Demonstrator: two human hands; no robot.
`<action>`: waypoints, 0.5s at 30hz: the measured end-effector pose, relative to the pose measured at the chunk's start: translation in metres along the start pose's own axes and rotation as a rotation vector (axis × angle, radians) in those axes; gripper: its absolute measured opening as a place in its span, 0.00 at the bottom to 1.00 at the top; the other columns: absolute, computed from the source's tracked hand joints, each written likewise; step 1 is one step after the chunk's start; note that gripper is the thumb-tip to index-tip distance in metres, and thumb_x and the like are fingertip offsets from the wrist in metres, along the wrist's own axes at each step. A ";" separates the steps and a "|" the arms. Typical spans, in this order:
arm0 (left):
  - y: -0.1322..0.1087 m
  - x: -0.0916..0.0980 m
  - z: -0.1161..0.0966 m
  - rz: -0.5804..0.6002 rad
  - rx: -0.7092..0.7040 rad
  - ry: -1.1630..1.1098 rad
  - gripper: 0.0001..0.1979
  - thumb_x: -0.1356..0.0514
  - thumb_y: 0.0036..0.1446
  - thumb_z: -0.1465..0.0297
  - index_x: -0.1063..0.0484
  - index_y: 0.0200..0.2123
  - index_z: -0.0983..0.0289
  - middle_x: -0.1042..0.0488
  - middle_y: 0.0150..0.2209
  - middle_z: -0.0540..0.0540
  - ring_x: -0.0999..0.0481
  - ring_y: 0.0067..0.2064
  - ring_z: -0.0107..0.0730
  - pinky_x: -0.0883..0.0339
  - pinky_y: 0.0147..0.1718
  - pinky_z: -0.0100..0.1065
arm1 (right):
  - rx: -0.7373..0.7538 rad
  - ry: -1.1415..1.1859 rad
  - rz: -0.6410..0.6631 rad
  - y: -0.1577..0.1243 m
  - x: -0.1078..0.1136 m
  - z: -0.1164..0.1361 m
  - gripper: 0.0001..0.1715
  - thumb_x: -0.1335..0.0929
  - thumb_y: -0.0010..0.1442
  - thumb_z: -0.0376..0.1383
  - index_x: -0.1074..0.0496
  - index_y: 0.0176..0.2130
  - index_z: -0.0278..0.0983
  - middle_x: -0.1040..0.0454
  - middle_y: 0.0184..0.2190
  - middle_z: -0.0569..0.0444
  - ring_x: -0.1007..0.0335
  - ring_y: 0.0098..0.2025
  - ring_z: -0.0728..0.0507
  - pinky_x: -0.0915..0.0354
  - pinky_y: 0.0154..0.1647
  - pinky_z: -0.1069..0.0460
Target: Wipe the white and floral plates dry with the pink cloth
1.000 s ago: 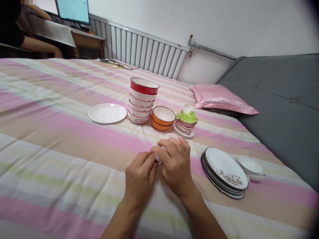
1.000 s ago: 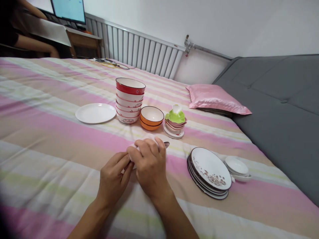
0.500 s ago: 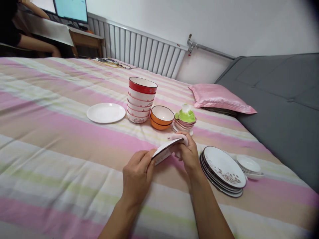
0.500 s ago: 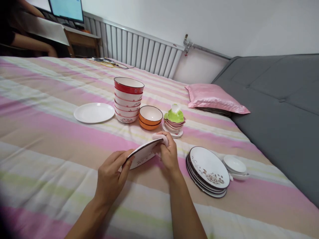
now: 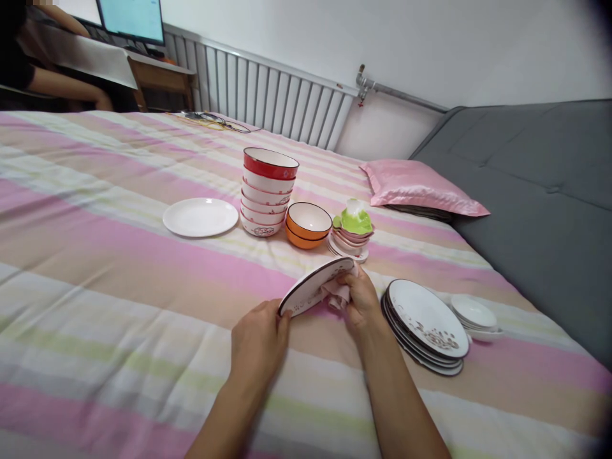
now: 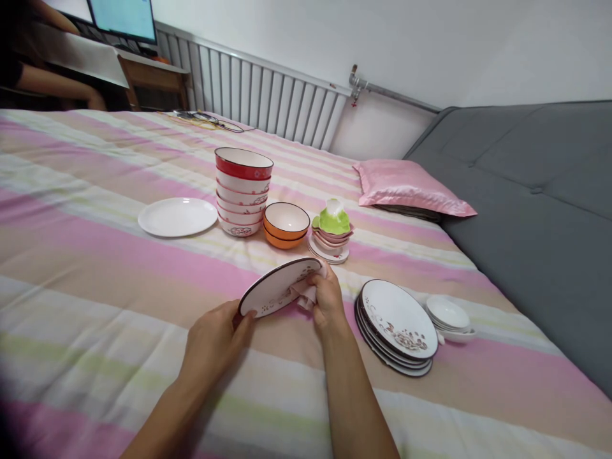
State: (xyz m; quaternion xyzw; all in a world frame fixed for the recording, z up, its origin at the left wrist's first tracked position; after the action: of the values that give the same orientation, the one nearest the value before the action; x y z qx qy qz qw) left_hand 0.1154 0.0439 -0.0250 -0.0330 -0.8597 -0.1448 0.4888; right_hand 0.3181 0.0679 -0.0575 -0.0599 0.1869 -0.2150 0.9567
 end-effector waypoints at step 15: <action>-0.008 0.027 -0.014 -0.333 -0.278 -0.154 0.11 0.49 0.62 0.69 0.28 0.40 0.64 0.27 0.28 0.51 0.29 0.32 0.31 0.40 0.30 0.31 | 0.241 -0.154 -0.061 -0.018 -0.007 0.028 0.21 0.39 0.42 0.30 0.36 0.40 0.42 0.36 0.21 0.65 0.42 0.15 0.52 0.46 0.11 0.60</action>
State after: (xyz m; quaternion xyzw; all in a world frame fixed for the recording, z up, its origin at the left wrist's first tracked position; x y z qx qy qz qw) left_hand 0.1109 0.0298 0.0031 0.0314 -0.8598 -0.3376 0.3817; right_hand 0.3158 0.0553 -0.0259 0.0337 0.0838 -0.2594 0.9615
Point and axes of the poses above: each hand's wrist, its own y-axis towards the middle knuckle, its own x-axis out of the back of the hand, z = x × y, the point moved 8 cm from there along y, towards the middle knuckle
